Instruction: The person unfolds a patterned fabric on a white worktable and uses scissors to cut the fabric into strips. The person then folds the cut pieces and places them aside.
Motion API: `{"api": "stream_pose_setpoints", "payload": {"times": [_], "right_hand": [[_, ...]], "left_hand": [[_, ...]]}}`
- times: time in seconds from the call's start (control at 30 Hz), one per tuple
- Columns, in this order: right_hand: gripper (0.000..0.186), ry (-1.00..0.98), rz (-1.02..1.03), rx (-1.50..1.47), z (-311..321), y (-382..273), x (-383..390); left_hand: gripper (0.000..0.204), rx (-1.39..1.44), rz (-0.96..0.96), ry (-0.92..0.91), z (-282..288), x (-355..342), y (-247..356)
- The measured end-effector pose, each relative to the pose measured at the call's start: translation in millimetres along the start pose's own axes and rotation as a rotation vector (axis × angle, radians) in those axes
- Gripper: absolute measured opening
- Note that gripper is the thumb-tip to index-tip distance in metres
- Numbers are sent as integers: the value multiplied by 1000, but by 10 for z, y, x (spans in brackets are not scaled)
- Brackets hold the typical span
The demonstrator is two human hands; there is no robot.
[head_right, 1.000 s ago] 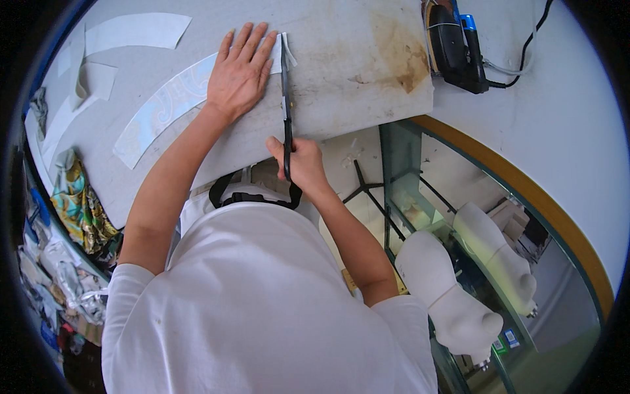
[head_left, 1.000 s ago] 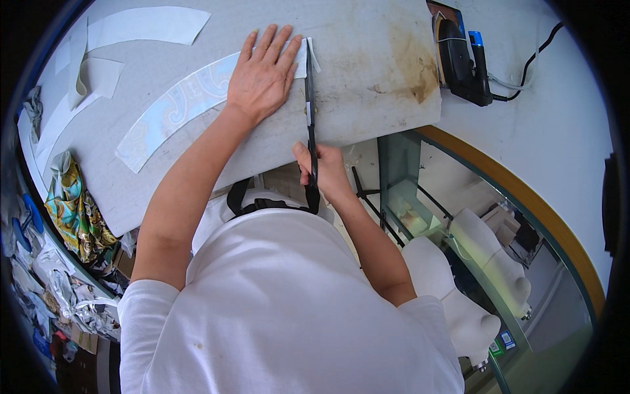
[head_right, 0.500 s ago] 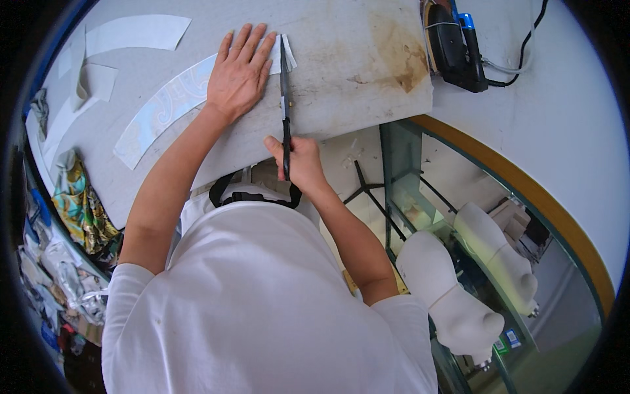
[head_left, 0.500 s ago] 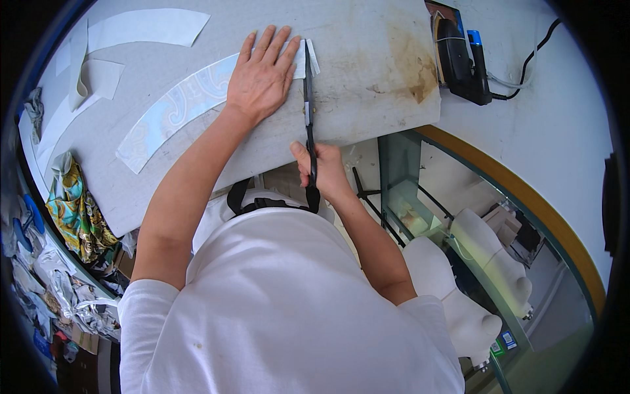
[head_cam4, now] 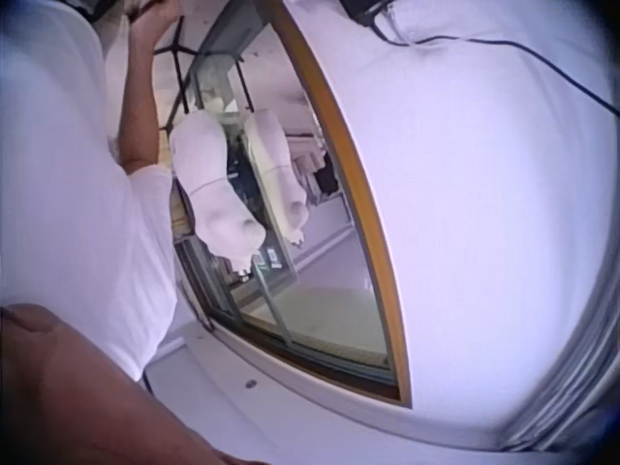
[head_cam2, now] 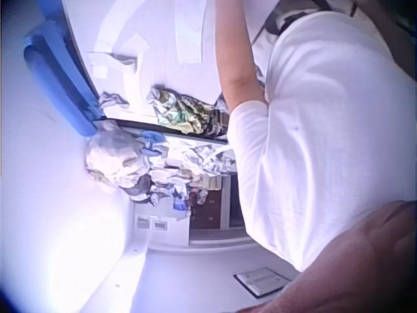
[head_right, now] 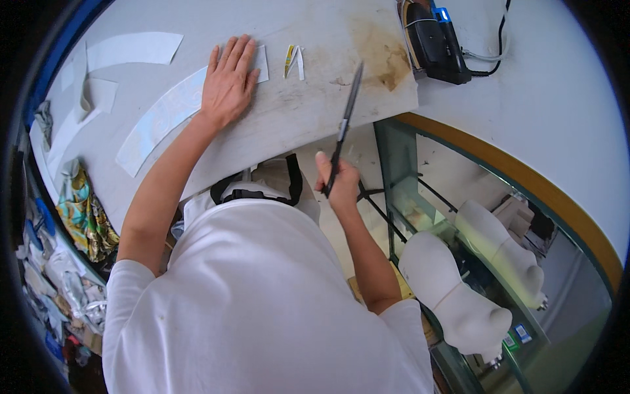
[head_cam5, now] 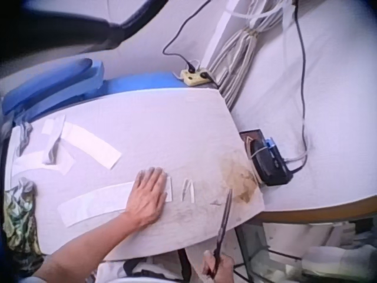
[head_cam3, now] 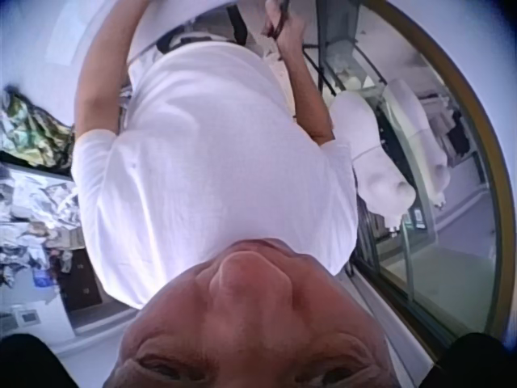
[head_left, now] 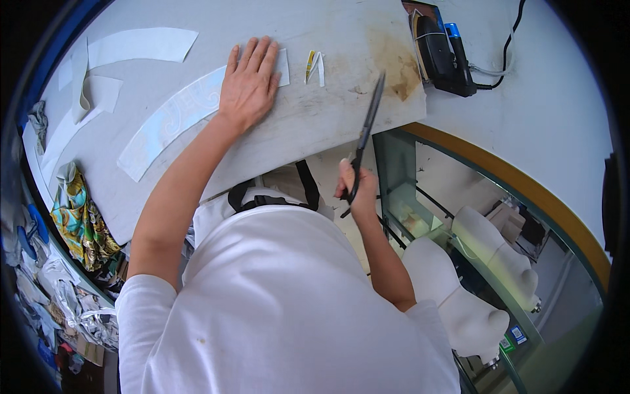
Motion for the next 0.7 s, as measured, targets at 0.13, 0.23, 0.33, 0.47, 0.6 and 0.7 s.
{"api": "stream_pose_setpoints", "payload": {"times": [0.13, 0.23, 0.33, 0.47, 0.6, 0.7], "right_hand": [[50, 100, -24, -2, 329, -33, -184], [49, 124, 25, 60, 540, -214, -326], [48, 132, 118, 143, 772, -336, -513], [48, 139, 150, 385, 999, -662, -807], [49, 81, 199, 546, 891, -812, -1201], [51, 26, 256, 707, 691, -1042, -1487]], "left_hand": [[47, 160, -34, -40, -41, -135, 456], [55, 218, 187, 12, -313, -194, 909], [50, 550, 298, -408, -458, -217, 1273], [37, 1648, 343, -1189, -386, 235, 1573], [26, 1193, 362, -845, -87, 226, 1187], [21, 1125, 673, -455, 216, 454, 685]]}}
Point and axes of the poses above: each hand's wrist, its own x-axis away from the middle knuckle, its own z-axis out of the back of the hand, y = z × x, the point moved 2 cm from there along -x, towards the middle knuckle, and after that the axes turned 14 degrees about x, right-handed, at the moved point
